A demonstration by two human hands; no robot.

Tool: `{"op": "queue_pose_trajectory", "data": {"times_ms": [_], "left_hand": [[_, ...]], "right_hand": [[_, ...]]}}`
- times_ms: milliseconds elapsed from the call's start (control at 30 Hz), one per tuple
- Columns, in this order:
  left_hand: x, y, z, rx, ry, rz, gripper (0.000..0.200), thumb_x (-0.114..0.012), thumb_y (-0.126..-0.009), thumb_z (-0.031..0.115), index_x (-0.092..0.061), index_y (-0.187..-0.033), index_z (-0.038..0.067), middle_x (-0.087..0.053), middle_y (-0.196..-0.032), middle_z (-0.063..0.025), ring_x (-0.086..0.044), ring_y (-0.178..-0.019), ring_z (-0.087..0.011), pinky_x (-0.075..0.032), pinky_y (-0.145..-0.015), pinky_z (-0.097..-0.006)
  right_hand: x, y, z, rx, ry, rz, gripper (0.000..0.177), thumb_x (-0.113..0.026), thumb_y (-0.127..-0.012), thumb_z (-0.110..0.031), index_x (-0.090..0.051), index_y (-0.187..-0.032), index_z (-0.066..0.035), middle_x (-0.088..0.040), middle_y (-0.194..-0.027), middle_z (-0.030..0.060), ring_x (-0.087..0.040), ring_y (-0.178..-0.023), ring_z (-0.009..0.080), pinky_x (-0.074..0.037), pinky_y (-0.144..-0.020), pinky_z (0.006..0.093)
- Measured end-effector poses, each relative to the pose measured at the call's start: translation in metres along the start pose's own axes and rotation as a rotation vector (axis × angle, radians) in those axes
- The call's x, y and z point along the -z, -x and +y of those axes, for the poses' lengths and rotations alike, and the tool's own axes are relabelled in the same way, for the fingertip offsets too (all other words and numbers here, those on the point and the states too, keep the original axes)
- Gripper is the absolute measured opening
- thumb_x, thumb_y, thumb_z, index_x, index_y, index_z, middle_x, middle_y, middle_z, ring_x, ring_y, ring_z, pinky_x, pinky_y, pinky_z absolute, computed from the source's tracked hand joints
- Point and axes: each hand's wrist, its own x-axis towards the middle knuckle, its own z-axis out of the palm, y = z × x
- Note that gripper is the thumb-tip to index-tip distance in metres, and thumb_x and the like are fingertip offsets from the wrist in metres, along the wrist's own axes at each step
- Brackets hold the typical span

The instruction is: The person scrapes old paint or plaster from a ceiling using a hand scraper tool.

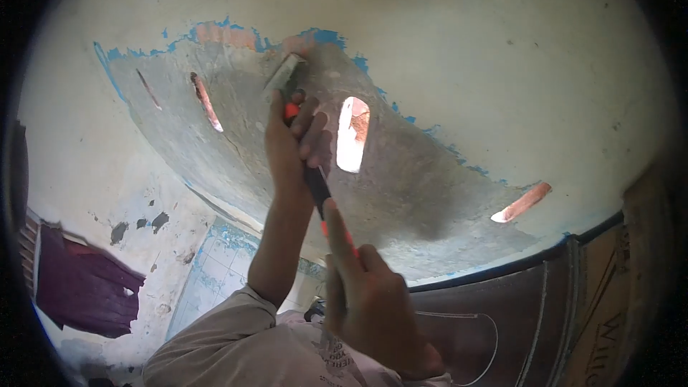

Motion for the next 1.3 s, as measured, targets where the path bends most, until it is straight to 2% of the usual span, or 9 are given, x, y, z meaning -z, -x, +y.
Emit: {"op": "queue_pose_trajectory", "data": {"times_ms": [333,367,500,600,800,867,967,1200,1300], "left_hand": [[-0.012,0.007,-0.005,0.019,-0.029,0.105,0.043,-0.041,-0.106,0.053,-0.046,-0.106,0.011,-0.049,-0.072,0.0012,-0.034,-0.041,-0.0077,-0.031,-0.034,-0.0227],[0.012,-0.007,-0.007,-0.056,-0.057,-0.148,0.045,-0.043,-0.104,0.055,-0.047,-0.109,0.01,-0.055,-0.081,-0.0025,-0.039,-0.044,-0.0083,-0.035,-0.036,-0.0212],[-0.013,0.009,-0.015,-0.013,-0.08,0.182,0.05,-0.045,-0.102,0.059,-0.047,-0.111,0.009,-0.058,-0.095,-0.0082,-0.04,-0.045,-0.0087,-0.036,-0.035,-0.0225],[0.002,0.01,-0.021,-0.018,0.076,-0.152,0.038,-0.045,-0.105,0.05,-0.051,-0.102,0.012,-0.046,-0.068,0.0035,-0.032,-0.039,-0.0049,-0.027,-0.029,-0.021],[0.003,-0.003,-0.006,-0.096,-0.039,-0.093,0.043,-0.038,-0.107,0.052,-0.047,-0.102,0.01,-0.049,-0.077,0.0004,-0.034,-0.043,-0.0067,-0.031,-0.034,-0.0221],[-0.025,0.013,-0.01,0.105,-0.101,0.284,0.048,-0.04,-0.104,0.057,-0.045,-0.108,0.01,-0.052,-0.08,-0.0012,-0.036,-0.043,-0.008,-0.036,-0.038,-0.023],[0.0,0.009,-0.024,0.027,-0.028,-0.114,0.046,-0.039,-0.105,0.057,-0.045,-0.108,0.011,-0.052,-0.08,0.0002,-0.033,-0.042,-0.0083,-0.035,-0.038,-0.0227],[0.002,-0.003,-0.006,-0.025,-0.094,0.04,0.05,-0.041,-0.103,0.061,-0.047,-0.109,0.011,-0.058,-0.092,-0.0041,-0.058,-0.067,-0.0105,-0.045,-0.046,-0.0236],[-0.009,0.012,-0.019,0.105,0.006,-0.022,0.046,-0.037,-0.106,0.057,-0.047,-0.101,0.013,-0.044,-0.069,0.0018,-0.032,-0.04,-0.0085,-0.031,-0.034,-0.0238]], "right_hand": [[0.013,-0.001,0.007,0.026,0.003,-0.036,0.059,-0.057,-0.09,0.003,-0.048,-0.148,-0.002,-0.054,-0.064,0.0124,-0.053,-0.051,0.0186,-0.043,-0.05,0.0337],[0.009,-0.004,0.006,0.022,0.009,-0.027,0.057,-0.057,-0.089,0.005,-0.051,-0.146,-0.001,-0.053,-0.063,0.0109,-0.051,-0.05,0.0154,-0.041,-0.049,0.031],[0.01,0.003,0.019,0.049,-0.054,0.044,0.057,-0.057,-0.09,0.004,-0.051,-0.146,-0.001,-0.049,-0.06,0.0095,-0.048,-0.048,0.014,-0.04,-0.049,0.0305],[0.014,0.005,0.022,0.039,-0.113,0.044,0.057,-0.058,-0.09,0.003,-0.051,-0.146,-0.002,-0.048,-0.057,0.0083,-0.046,-0.047,0.0133,-0.039,-0.049,0.0298],[0.007,-0.008,0.016,0.057,-0.087,0.044,0.055,-0.056,-0.089,0.004,-0.052,-0.144,0.002,-0.05,-0.057,0.009,-0.048,-0.047,0.0123,-0.04,-0.049,0.0292],[0.019,0.0,0.018,0.003,-0.065,0.031,0.054,-0.055,-0.09,0.004,-0.053,-0.143,0.002,-0.051,-0.058,0.0096,-0.048,-0.047,0.0118,-0.04,-0.05,0.0294],[0.019,0.002,0.017,-0.029,-0.066,0.012,0.055,-0.059,-0.091,0.001,-0.051,-0.146,-0.002,-0.053,-0.061,0.0115,-0.049,-0.048,0.0146,-0.041,-0.049,0.031],[0.008,-0.007,0.013,0.009,-0.059,0.019,0.057,-0.061,-0.091,-0.002,-0.05,-0.147,-0.004,-0.054,-0.06,0.0124,-0.051,-0.048,0.0158,-0.042,-0.049,0.0326],[0.027,0.008,0.013,-0.095,-0.023,-0.014,0.058,-0.061,-0.09,-0.001,-0.05,-0.148,-0.004,-0.054,-0.059,0.0127,-0.054,-0.049,0.0174,-0.044,-0.052,0.0334]]}}
